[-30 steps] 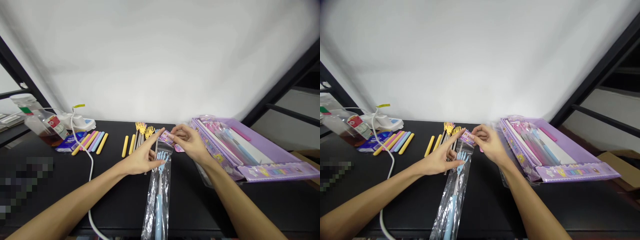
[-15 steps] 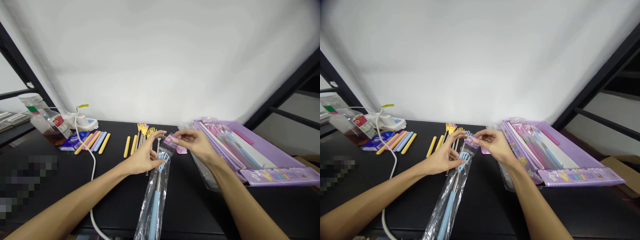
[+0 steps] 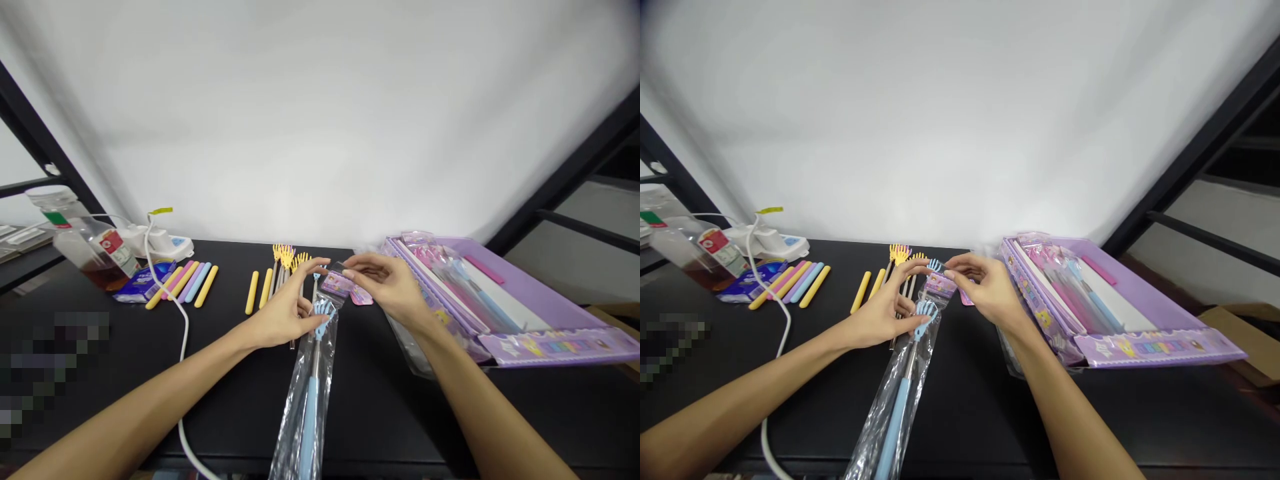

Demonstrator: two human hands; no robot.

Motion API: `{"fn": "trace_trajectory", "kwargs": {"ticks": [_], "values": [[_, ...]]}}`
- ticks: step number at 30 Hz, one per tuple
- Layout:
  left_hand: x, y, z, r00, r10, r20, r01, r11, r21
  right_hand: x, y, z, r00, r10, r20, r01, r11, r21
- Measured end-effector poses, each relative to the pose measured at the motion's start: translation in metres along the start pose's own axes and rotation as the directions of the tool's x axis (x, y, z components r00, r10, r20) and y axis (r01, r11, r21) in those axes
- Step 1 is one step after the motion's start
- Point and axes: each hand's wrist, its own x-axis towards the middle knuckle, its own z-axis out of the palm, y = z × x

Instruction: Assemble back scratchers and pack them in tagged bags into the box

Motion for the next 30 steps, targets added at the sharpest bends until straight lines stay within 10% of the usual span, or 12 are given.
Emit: {"fn": "trace_trajectory", "kwargs": {"ticks": [19, 30], "values": [[0.001, 0.001, -0.001, 0.995, -0.007, -0.096, 0.009, 1.0, 0.015, -0.004, -0.001, 0.006, 0.981, 0.065, 0.183, -0.086, 0.99, 0.109], [0.003, 0.0, -0.001, 0.981, -0.04, -0.19, 0.027, 0.997, -0.074, -0.004, -0.005, 0.014, 0.993, 0.102, -0.054, -0.096, 0.99, 0.108]]}}
